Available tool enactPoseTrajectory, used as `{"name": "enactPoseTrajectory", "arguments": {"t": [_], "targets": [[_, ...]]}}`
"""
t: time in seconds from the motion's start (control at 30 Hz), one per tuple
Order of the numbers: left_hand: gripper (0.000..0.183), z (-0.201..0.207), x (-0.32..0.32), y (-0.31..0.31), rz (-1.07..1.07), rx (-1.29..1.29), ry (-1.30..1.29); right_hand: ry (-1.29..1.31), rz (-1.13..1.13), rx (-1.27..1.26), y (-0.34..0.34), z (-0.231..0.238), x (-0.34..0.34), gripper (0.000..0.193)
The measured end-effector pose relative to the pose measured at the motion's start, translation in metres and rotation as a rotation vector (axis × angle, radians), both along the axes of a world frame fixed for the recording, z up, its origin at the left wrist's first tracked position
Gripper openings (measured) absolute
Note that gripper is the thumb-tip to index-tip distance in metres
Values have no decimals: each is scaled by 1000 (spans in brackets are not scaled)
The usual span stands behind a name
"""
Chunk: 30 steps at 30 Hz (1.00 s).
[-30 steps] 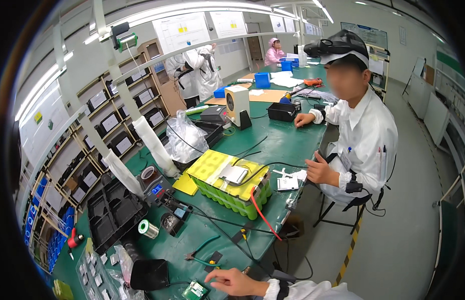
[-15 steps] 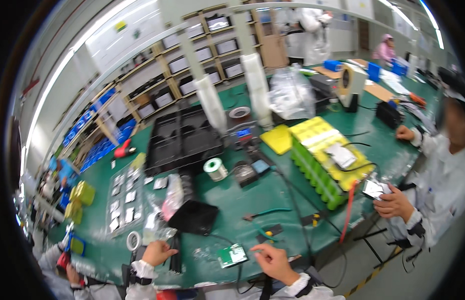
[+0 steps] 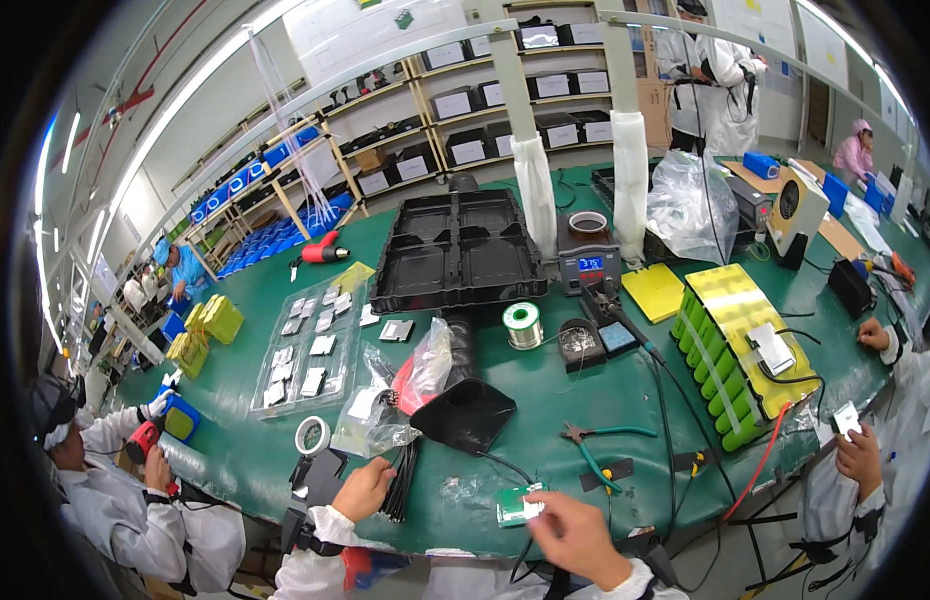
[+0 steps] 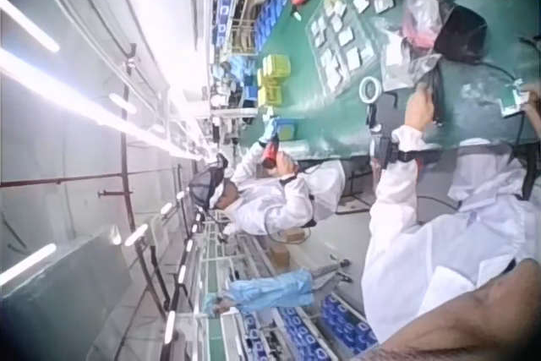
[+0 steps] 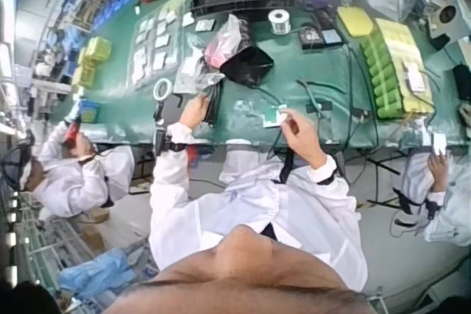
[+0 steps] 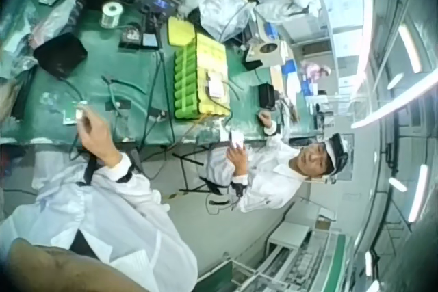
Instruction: Soldering components onto a green circuit board and assembling a small electronics housing.
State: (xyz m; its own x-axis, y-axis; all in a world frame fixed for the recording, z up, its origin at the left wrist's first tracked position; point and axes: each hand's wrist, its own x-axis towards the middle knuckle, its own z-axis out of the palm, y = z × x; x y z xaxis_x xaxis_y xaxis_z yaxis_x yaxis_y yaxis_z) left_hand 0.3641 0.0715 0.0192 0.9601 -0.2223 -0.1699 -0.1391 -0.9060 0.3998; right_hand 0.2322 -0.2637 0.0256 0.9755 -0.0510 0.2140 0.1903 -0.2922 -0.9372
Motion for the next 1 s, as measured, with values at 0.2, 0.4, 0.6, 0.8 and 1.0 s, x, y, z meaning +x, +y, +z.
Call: {"name": "enactPoseTrajectory", "arguments": {"t": [0.2, 0.4, 0.6, 0.8, 1.0], "targets": [[24, -7, -9, -8, 131, -418, -11, -212, 582, -399, 116, -9, 43, 69], [26, -19, -21, -6, 79, -422, -77, -206, 571, -735, 159, -57, 65, 87], [25, -11, -27, 3, 57, -200, -81, -221, 577, -752, 159, -59, 65, 87], [18, 36, -10, -9, -54, -222, -349, -227, 639, -803, 155, -53, 60, 88], [20, 24, 57, -17, -105, -217, -334, -234, 566, -757, 150, -52, 55, 87]]}}
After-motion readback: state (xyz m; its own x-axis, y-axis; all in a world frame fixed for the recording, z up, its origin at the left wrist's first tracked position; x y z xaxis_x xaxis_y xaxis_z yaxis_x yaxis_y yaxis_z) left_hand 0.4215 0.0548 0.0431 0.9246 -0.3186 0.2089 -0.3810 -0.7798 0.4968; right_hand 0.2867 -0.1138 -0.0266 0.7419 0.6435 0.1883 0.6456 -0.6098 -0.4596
